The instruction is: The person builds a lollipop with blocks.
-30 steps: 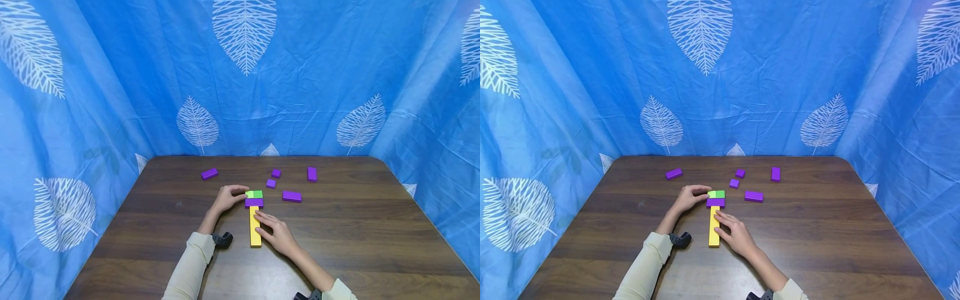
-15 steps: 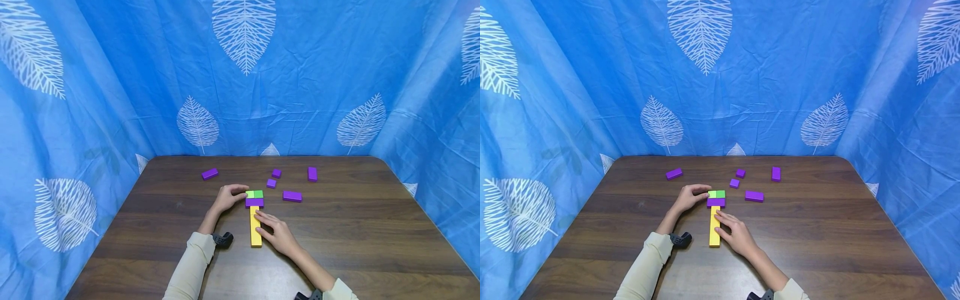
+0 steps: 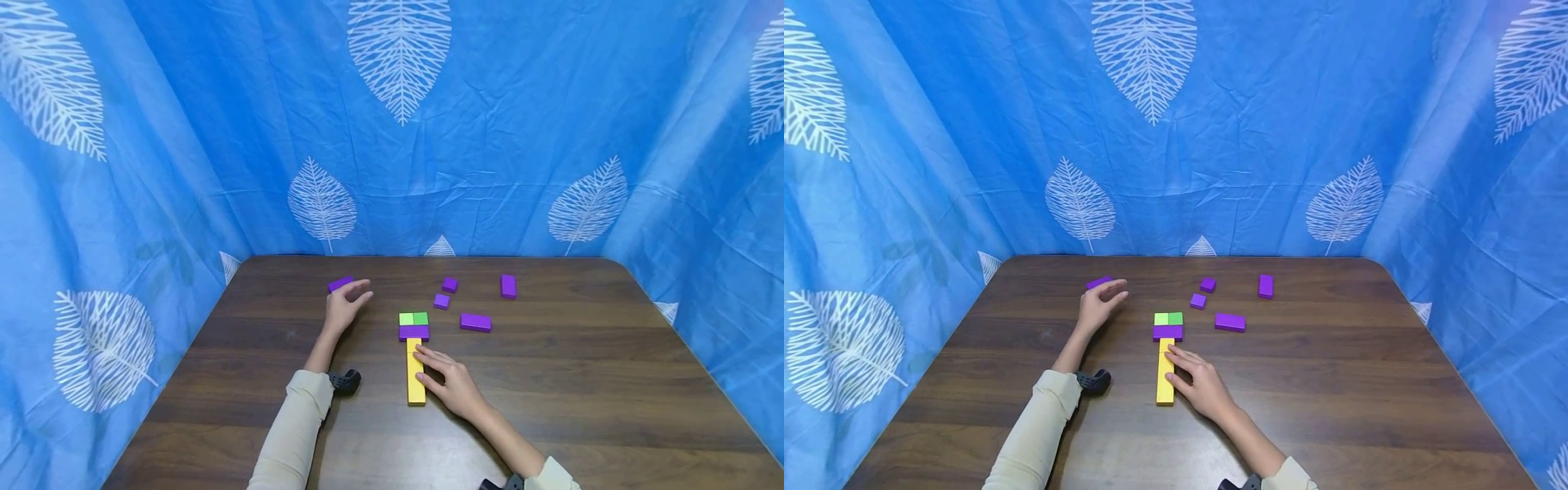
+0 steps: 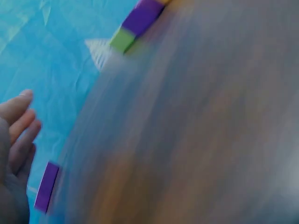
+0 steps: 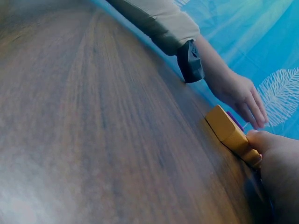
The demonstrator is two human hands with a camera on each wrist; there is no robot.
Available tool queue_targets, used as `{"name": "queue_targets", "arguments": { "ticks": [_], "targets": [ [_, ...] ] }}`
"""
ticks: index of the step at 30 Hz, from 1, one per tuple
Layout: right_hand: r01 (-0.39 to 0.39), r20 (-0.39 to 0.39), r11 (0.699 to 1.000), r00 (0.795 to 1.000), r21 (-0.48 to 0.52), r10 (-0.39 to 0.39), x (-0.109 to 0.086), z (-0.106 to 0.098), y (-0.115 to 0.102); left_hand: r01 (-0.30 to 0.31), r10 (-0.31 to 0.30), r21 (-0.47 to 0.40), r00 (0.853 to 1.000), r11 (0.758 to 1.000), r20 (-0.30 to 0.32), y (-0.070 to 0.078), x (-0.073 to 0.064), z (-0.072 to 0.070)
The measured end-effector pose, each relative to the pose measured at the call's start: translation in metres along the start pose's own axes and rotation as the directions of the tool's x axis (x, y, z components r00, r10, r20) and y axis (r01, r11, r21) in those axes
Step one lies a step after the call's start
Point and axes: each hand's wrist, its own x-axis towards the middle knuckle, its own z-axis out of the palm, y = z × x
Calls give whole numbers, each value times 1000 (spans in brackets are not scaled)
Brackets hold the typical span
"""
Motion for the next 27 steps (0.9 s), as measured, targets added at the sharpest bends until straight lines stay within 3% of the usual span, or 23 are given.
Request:
{"name": "queue_targets", "arguments": {
  "ticks": [4, 8, 17, 27],
  "targets": [
    [-1, -8, 1000, 1000, 7, 1, 0, -1, 0, -8, 13, 46, 993, 999, -113, -8, 11, -16],
    [3, -5, 1000, 1000, 3, -3, 0, -2, -1, 45, -27, 115, 988, 992, -154, -18, 17, -30],
    [15, -14, 1000, 1000, 7, -15, -1, 0, -2, 214, -195, 198, 974, 956, -113, -37, 13, -43],
    [31, -30, 999, 999, 4, -31, -1, 0, -1, 242, -229, 222, 970, 945, -82, -38, 15, -39]
  ]
}}
